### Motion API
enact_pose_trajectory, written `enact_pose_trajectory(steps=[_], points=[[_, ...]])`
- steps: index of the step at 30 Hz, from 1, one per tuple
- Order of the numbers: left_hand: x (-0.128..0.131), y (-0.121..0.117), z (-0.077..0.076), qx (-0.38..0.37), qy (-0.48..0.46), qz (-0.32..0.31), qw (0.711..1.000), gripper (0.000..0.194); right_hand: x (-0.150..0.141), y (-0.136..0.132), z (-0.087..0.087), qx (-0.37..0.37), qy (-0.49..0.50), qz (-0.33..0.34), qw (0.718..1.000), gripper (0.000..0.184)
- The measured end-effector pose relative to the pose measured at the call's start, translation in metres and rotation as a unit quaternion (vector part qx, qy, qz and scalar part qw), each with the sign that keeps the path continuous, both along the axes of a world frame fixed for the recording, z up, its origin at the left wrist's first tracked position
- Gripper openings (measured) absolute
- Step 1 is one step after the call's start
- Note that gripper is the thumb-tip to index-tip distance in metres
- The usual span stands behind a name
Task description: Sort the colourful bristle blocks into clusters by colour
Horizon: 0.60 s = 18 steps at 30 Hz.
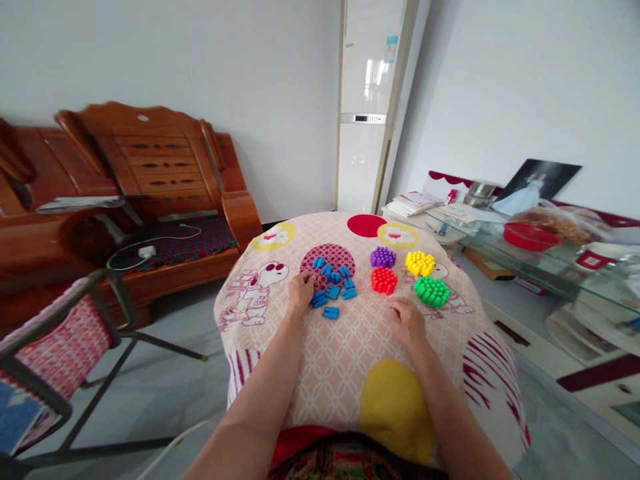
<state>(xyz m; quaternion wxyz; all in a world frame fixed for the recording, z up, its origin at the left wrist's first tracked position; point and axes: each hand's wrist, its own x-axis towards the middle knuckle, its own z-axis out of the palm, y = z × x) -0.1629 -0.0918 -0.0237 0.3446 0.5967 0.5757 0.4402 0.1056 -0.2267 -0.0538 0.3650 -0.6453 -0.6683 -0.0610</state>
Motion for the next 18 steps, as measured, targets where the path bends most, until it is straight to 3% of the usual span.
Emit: enact_pose_trajectory(steps=[10, 18], points=[[-0.0032, 0.0008, -0.0039, 0.025, -0.013, -0.015, 0.999, 0.020, 0.0057, 0.0024, -0.0058, 0.014, 0.034, 0.021, 0.999, 0.027], [-0.0056, 0.0038, -0.0052, 0.044, 0.084, -0.035, 0.995, 0.023, 0.0061, 0.0029, -0.0072, 0.019, 0.045, 0.020, 0.999, 0.026]])
